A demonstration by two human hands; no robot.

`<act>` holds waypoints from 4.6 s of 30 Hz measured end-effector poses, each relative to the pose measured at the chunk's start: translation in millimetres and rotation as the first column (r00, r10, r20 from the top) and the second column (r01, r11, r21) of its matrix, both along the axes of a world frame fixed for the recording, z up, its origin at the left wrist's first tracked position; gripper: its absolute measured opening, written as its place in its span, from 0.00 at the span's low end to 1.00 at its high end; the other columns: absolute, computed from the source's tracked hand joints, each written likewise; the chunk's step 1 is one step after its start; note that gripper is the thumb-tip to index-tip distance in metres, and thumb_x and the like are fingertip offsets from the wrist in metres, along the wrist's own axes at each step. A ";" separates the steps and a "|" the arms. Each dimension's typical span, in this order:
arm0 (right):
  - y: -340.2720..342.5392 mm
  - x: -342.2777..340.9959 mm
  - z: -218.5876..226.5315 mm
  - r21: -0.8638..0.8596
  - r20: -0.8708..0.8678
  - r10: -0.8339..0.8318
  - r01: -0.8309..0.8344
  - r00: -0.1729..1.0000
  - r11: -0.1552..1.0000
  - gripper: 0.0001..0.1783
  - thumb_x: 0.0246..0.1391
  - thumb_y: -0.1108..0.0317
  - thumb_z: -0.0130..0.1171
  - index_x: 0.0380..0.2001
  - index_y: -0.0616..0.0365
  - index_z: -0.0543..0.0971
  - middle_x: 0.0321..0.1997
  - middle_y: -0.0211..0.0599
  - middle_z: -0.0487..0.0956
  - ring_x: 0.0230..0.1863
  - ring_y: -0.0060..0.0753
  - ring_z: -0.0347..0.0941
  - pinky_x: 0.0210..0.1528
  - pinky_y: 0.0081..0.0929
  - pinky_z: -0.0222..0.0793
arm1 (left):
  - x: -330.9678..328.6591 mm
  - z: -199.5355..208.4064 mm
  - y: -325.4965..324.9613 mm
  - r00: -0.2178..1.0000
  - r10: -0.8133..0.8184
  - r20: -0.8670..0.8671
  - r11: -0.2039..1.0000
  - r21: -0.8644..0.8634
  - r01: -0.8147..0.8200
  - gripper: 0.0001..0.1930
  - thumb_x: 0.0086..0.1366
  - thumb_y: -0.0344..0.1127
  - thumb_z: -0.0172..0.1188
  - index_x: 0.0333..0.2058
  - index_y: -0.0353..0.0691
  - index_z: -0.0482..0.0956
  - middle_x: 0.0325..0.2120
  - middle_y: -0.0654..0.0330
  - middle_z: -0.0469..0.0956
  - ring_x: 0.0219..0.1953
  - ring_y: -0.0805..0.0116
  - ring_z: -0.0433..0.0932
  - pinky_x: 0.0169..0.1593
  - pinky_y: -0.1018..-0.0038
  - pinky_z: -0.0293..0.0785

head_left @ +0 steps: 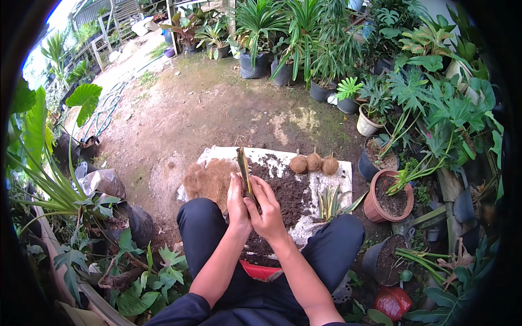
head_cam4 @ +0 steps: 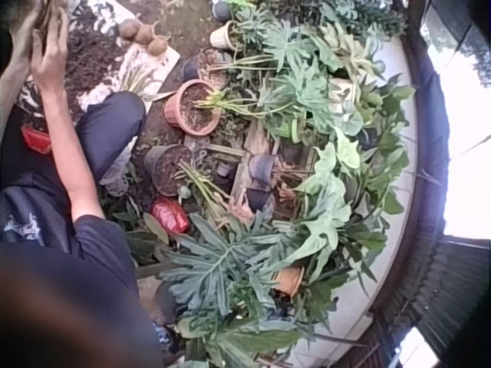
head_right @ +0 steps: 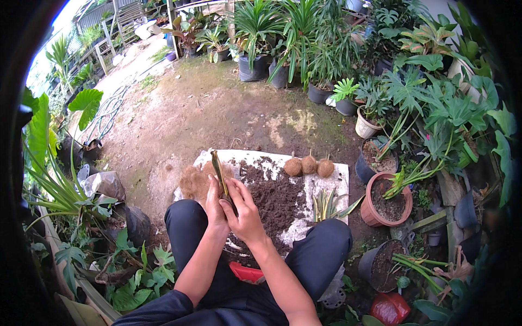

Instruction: The person sits cross-legged and repeatedly wraps small plant cuttings with soil and fibrous material by hand. The person forms compact soil balls around each cutting and places them on a white sheet.

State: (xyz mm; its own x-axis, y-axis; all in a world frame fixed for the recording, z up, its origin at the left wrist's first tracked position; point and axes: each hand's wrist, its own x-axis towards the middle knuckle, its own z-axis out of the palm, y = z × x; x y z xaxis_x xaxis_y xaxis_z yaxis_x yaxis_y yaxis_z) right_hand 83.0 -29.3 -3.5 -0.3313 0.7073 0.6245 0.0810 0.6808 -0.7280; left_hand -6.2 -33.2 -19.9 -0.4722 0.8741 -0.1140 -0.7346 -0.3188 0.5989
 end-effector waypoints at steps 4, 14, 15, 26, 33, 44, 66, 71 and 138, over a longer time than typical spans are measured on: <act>-3.4 -3.7 -2.0 0.021 -0.028 -0.002 0.003 1.000 1.000 0.24 0.58 0.69 0.59 0.58 0.61 0.73 0.58 0.59 0.70 0.56 0.58 0.71 0.59 0.41 0.67 | -0.6 -10.2 2.9 0.999 0.054 0.008 0.999 0.006 -0.054 0.13 0.74 0.46 0.45 0.42 0.44 0.73 0.34 0.60 0.77 0.31 0.67 0.79 0.36 0.73 0.81; 14.5 16.7 2.2 -0.035 0.175 0.039 -0.033 0.984 0.999 0.24 0.67 0.58 0.45 0.60 0.59 0.72 0.65 0.52 0.66 0.65 0.51 0.62 0.66 0.41 0.57 | -6.0 15.6 -6.0 0.920 -0.085 0.383 0.986 -0.098 0.132 0.28 0.67 0.65 0.47 0.29 0.43 0.77 0.27 0.62 0.77 0.30 0.68 0.78 0.37 0.68 0.80; 13.6 16.4 0.8 -0.066 0.156 0.089 -0.079 0.984 0.995 0.23 0.67 0.59 0.45 0.60 0.59 0.72 0.64 0.52 0.67 0.64 0.50 0.64 0.66 0.40 0.58 | -4.3 14.9 -4.8 0.927 -0.073 0.367 0.987 -0.105 0.119 0.29 0.67 0.66 0.46 0.29 0.43 0.76 0.27 0.62 0.77 0.30 0.68 0.78 0.37 0.69 0.80; 21.7 15.7 -1.9 -0.215 -0.073 0.238 -0.248 0.969 0.945 0.23 0.69 0.59 0.46 0.61 0.61 0.70 0.59 0.41 0.72 0.53 0.35 0.73 0.56 0.31 0.67 | -0.6 15.9 -8.4 0.996 -0.093 -0.017 0.989 -0.117 0.090 0.20 0.71 0.57 0.48 0.34 0.47 0.77 0.24 0.66 0.77 0.26 0.72 0.77 0.28 0.74 0.75; 8.6 6.4 -11.5 -0.313 -0.098 0.212 -0.233 0.972 0.921 0.24 0.62 0.70 0.55 0.61 0.60 0.70 0.46 0.31 0.76 0.46 0.21 0.69 0.50 0.21 0.66 | -2.9 19.2 -4.1 0.990 -0.010 0.139 0.972 -0.233 0.042 0.20 0.71 0.54 0.50 0.26 0.46 0.72 0.17 0.64 0.71 0.17 0.73 0.72 0.18 0.78 0.68; 8.5 16.5 0.6 -0.082 0.124 0.099 -0.089 0.987 0.993 0.18 0.61 0.61 0.55 0.53 0.49 0.77 0.58 0.53 0.71 0.52 0.52 0.75 0.52 0.38 0.73 | -7.4 24.9 -6.8 0.981 -0.151 0.120 0.950 -0.257 0.177 0.25 0.67 0.62 0.52 0.34 0.43 0.77 0.25 0.64 0.76 0.25 0.73 0.76 0.25 0.78 0.72; -2.0 -7.4 -17.6 -0.452 -0.556 0.150 -0.448 0.818 0.772 0.23 0.63 0.69 0.48 0.60 0.64 0.66 0.56 0.37 0.73 0.57 0.25 0.67 0.62 0.25 0.59 | 8.0 11.7 -6.4 0.924 0.149 -0.352 0.989 0.063 -0.135 0.13 0.58 0.30 0.43 0.30 0.29 0.75 0.21 0.60 0.76 0.23 0.74 0.75 0.31 0.78 0.72; -5.0 -8.8 -18.1 -0.469 -0.494 0.139 -0.398 0.858 0.788 0.22 0.61 0.71 0.49 0.58 0.66 0.68 0.56 0.37 0.73 0.57 0.24 0.68 0.61 0.25 0.61 | 3.3 -1.1 -9.0 0.945 0.086 -0.316 0.996 0.050 -0.074 0.14 0.61 0.30 0.41 0.30 0.29 0.76 0.23 0.58 0.77 0.22 0.73 0.75 0.30 0.78 0.72; -9.2 39.8 -373.8 -0.554 0.823 -0.267 0.812 0.501 -0.185 0.42 0.46 0.66 0.58 0.67 0.53 0.58 0.74 0.50 0.45 0.74 0.54 0.41 0.74 0.44 0.44 | -5.3 36.0 -23.4 0.970 -0.242 -0.024 0.961 -0.140 0.237 0.07 0.65 0.33 0.58 0.36 0.40 0.69 0.20 0.61 0.71 0.20 0.70 0.72 0.20 0.77 0.64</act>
State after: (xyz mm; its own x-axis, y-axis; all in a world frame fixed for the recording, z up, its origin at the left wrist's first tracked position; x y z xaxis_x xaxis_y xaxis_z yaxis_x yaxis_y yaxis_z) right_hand 122.8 -38.5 -377.3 0.5953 0.5482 -0.5874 0.3746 -0.8362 -0.4007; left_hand -11.5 -56.6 16.1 -0.2576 0.9400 -0.2239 -0.7541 -0.0506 0.6548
